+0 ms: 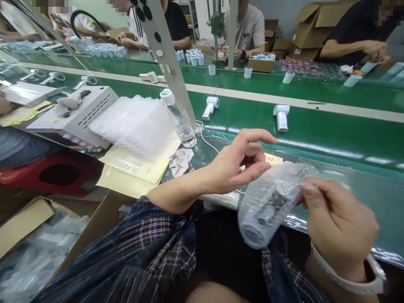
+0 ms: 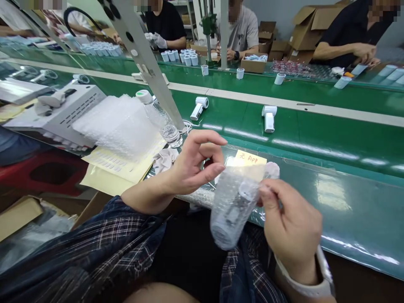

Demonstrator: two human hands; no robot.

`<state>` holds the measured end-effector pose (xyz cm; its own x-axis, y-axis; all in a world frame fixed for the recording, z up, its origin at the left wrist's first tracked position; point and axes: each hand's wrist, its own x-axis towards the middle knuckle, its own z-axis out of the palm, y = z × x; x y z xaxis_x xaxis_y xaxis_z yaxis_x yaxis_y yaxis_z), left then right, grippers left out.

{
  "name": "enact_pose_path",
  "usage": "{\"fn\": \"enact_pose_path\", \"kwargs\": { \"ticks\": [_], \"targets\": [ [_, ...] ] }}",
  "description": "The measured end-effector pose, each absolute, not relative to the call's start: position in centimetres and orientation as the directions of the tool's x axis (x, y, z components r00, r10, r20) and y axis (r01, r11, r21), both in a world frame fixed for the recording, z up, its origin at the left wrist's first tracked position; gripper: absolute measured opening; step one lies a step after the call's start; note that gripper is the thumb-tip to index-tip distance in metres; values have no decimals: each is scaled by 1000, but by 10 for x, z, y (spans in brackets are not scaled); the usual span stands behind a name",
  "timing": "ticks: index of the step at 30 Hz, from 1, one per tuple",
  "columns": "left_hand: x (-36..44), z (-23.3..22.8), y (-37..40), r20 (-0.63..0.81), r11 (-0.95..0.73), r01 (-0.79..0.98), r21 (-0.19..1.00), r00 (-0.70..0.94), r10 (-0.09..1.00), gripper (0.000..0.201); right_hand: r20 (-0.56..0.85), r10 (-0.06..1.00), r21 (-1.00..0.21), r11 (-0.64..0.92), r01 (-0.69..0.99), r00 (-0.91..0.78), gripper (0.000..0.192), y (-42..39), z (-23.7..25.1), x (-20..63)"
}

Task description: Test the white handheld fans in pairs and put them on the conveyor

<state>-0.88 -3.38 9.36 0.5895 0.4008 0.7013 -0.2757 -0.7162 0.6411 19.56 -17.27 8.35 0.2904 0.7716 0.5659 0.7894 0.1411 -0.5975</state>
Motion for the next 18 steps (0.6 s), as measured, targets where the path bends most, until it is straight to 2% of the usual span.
{"fn": "enact_pose_path", "kwargs": {
  "ticks": [2, 4, 5, 7, 9, 11, 13, 14, 15, 16, 17, 18],
  "targets": [
    [-11, 91, -28, 697, -726, -273, 631, 611, 376, 31, 648, 632, -591, 65, 804, 426, 22, -165, 85, 217],
    [-12, 91, -22, 646, -740, -185, 646, 649, 402, 31, 669, 460, -664, 15, 748, 584, 22, -157, 81, 248],
    [-12, 91, -19, 601, -744, -114, 658, 675, 428, 31, 638, 401, -719, 4, 695, 658, 23, -155, 78, 267],
    [-12, 91, -14, 490, -762, 48, 646, 739, 462, 31, 512, 385, -833, 5, 553, 768, 24, -157, 67, 310],
    [-11, 88, -11, 382, -816, 155, 557, 825, 417, 34, 380, 346, -913, -10, 408, 858, 20, -170, 53, 356],
    [-11, 81, -4, 256, -883, 183, 432, 914, 315, 39, 304, 231, -930, -140, 341, 924, 21, -192, 39, 394],
    [-9, 71, 14, 91, -911, 197, 362, 965, 245, 44, 319, 103, -902, -271, 335, 942, 24, -217, 28, 419],
    [-7, 66, 28, 9, -905, 230, 357, 968, 249, 46, 356, 44, -875, -336, 349, 934, 27, -227, 24, 426],
    [-3, 61, 47, -53, -883, 292, 368, 954, 294, 47, 403, -5, -841, -397, 368, 915, 34, -235, 21, 428],
    [2, 55, 69, -74, -835, 384, 395, 919, 388, 48, 451, -29, -803, -450, 391, 892, 45, -239, 18, 427],
    [7, 50, 93, -57, -760, 490, 427, 853, 518, 48, 492, -19, -763, -491, 421, 870, 56, -239, 16, 422],
    [11, 44, 118, 18, -647, 594, 478, 730, 683, 46, 519, 32, -724, -515, 459, 854, 64, -234, 13, 414]
  ]
}}
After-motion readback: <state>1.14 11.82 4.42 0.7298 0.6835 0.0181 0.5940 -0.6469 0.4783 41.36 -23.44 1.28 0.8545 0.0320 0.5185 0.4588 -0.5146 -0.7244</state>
